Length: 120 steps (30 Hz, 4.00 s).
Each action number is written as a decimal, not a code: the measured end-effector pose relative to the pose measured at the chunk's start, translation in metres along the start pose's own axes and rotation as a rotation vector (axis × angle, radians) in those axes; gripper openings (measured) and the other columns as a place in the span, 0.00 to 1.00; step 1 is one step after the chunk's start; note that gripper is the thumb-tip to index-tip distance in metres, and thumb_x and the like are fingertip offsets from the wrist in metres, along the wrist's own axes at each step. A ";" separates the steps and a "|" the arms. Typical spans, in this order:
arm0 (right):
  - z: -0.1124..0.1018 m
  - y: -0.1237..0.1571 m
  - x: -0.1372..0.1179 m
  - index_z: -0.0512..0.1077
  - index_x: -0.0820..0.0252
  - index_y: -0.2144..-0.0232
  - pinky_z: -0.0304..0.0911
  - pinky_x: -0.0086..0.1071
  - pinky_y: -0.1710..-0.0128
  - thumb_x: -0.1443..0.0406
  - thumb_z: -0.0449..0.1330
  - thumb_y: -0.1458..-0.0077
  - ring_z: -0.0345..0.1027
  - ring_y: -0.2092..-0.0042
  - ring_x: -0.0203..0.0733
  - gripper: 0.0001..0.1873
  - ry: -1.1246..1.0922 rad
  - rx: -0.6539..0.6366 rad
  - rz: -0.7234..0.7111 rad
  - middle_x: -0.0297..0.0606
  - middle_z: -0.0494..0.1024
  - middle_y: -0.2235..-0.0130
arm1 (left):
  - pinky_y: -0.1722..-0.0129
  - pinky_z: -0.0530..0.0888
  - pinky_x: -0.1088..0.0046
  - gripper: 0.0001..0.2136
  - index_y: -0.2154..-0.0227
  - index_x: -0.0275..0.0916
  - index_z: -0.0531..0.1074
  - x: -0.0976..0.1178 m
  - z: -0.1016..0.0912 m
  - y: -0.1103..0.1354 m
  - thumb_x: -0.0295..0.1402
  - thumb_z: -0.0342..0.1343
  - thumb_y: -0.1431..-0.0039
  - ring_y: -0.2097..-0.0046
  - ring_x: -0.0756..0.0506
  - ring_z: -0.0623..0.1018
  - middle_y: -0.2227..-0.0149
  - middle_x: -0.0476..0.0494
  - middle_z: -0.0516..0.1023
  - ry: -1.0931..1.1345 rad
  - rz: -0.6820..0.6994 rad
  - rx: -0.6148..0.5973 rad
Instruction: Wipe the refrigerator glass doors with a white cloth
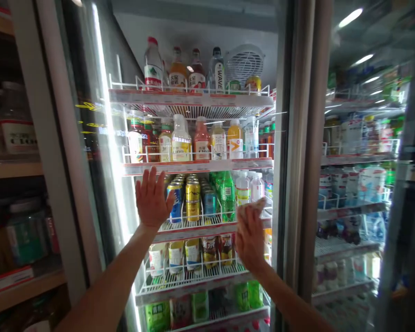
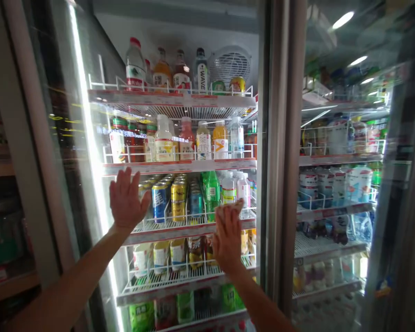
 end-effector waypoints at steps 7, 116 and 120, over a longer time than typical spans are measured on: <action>0.005 0.005 -0.013 0.52 0.53 0.39 0.39 0.48 0.39 0.69 0.48 0.43 0.40 0.35 0.48 0.30 0.034 -0.079 -0.158 0.38 0.54 0.37 | 0.38 0.49 0.58 0.28 0.39 0.37 0.51 0.000 -0.001 0.000 0.39 0.46 0.41 0.35 0.41 0.50 0.38 0.36 0.54 -0.019 0.007 0.002; -0.039 -0.181 0.072 0.58 0.59 0.41 0.45 0.59 0.45 0.63 0.46 0.41 0.44 0.37 0.57 0.25 0.130 0.431 0.137 0.49 0.52 0.37 | 0.38 0.49 0.58 0.30 0.37 0.40 0.45 -0.002 -0.009 0.028 0.34 0.47 0.41 0.36 0.41 0.51 0.37 0.39 0.51 -0.077 0.071 0.012; -0.025 -0.179 0.018 0.61 0.55 0.44 0.44 0.52 0.42 0.65 0.47 0.41 0.41 0.36 0.50 0.22 0.107 0.278 -0.164 0.42 0.54 0.38 | 0.38 0.50 0.57 0.30 0.37 0.39 0.45 -0.002 -0.009 0.029 0.34 0.47 0.41 0.36 0.40 0.51 0.37 0.38 0.51 -0.086 0.080 0.011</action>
Point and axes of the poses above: each hand's wrist, its own y-axis away from the middle knuckle, its own z-axis out of the palm, x = y × z, the point moved 8 cm from there along -y, towards the middle knuckle
